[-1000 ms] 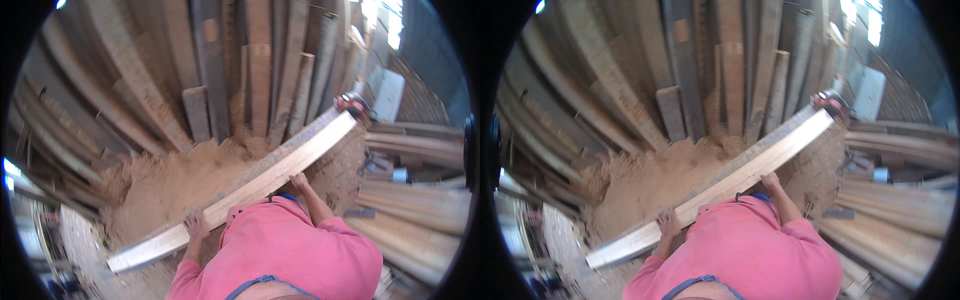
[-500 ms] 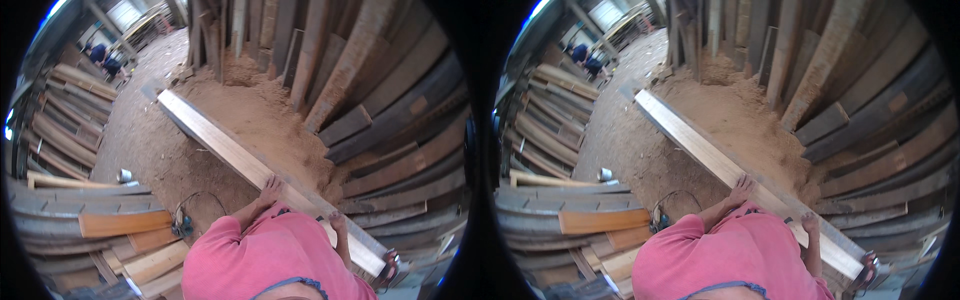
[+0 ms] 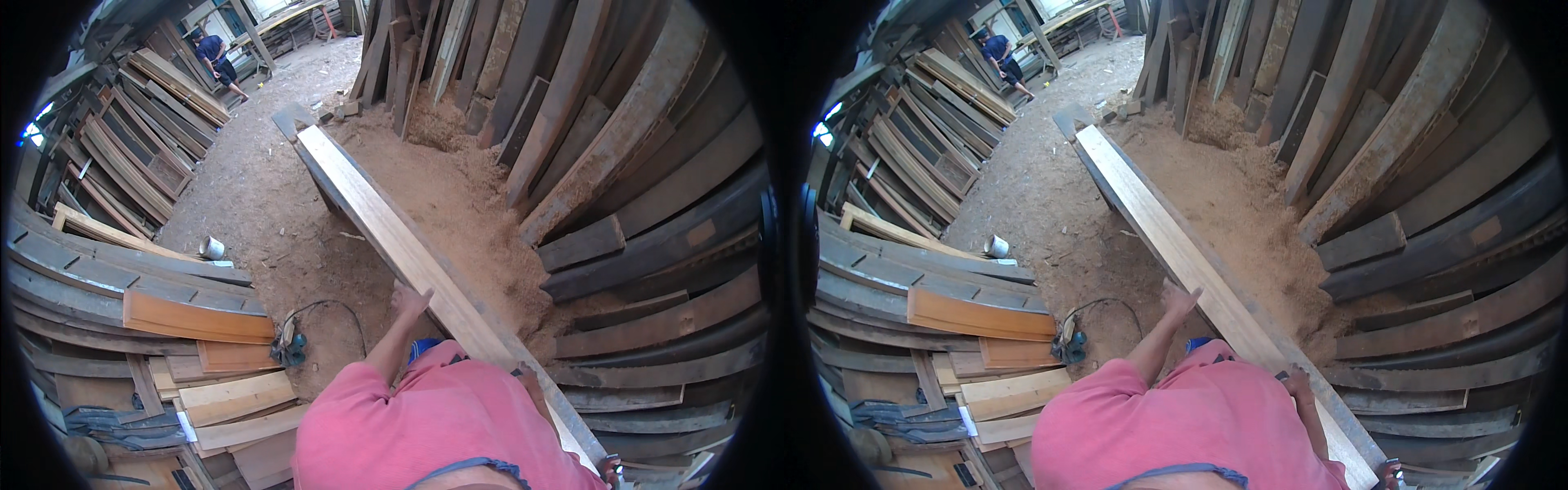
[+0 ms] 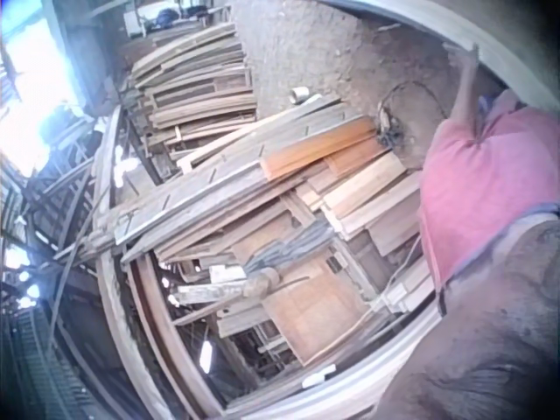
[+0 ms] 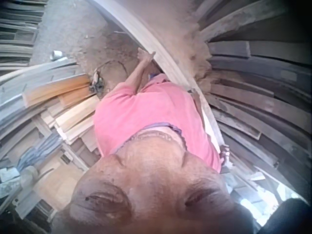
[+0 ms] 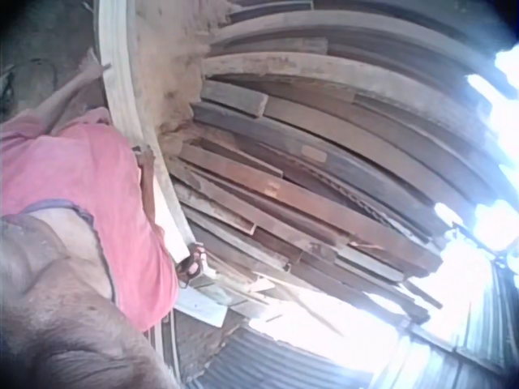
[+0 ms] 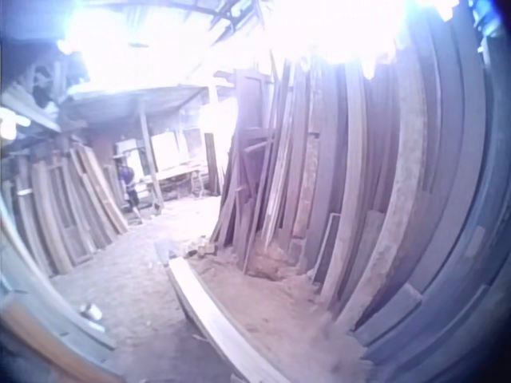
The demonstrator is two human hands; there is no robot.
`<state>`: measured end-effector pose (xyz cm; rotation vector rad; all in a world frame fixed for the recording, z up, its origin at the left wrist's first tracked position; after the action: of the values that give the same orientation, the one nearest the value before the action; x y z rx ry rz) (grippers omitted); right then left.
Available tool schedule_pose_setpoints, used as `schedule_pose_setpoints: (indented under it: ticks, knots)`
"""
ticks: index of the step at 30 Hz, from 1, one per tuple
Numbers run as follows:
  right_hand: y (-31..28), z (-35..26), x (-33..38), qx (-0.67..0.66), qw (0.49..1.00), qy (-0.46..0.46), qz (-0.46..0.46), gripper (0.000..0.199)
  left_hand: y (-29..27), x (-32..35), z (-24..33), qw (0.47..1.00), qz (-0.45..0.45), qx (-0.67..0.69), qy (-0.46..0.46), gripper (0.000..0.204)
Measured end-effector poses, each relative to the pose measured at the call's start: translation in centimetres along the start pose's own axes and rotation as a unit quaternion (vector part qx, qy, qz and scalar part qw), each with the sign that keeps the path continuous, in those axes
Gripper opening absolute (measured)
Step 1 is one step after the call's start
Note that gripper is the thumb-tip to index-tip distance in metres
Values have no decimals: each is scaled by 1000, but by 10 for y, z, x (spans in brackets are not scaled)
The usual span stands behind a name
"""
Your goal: The person measures the width of a wooden plank using a tape measure and then rearranges other planks in a lumber yard.
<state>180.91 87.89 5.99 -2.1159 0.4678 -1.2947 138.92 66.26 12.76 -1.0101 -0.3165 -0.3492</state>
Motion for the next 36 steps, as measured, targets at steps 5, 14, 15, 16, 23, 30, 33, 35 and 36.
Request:
schedule_pose_setpoints:
  ticks: [5,14,15,16,23,30,33,35,36]
  knots:
    - [14,23,-14,-15,998,-59,18,87,45,-53,63,993,-21,14,-119,139]
    - [18,13,-6,50,995,-45,69,64,45,-56,56,977,24,-134,-167,145]
    - [13,10,-7,53,994,-42,81,61,42,-58,56,975,40,-123,-180,146]
    - [15,22,-8,43,995,-24,87,61,45,-53,65,977,30,-133,-163,146]
    - [4,-1,7,98,995,-3,-8,68,44,-65,24,991,12,-42,-125,144]
    - [-2,-17,13,71,996,0,-62,87,48,-86,-6,996,7,26,-90,141]
    - [-13,-24,30,55,990,31,-124,87,36,-62,4,990,9,115,-76,138]
    - [-26,-29,46,23,998,35,-42,85,25,-51,12,976,7,214,-31,132]
    - [-29,-35,54,26,998,30,-42,85,19,-49,10,968,7,249,-11,129]
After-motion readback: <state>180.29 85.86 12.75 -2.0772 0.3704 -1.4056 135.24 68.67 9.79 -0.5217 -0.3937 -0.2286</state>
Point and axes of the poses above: each hand's wrist, its own x-axis away from the middle knuckle, its own y-axis out of the palm, z = x × y, the point moved 8 cm from there along -x, towards the middle knuckle, and after that the axes turned 6 degrees about y, right-handed, at the moved point
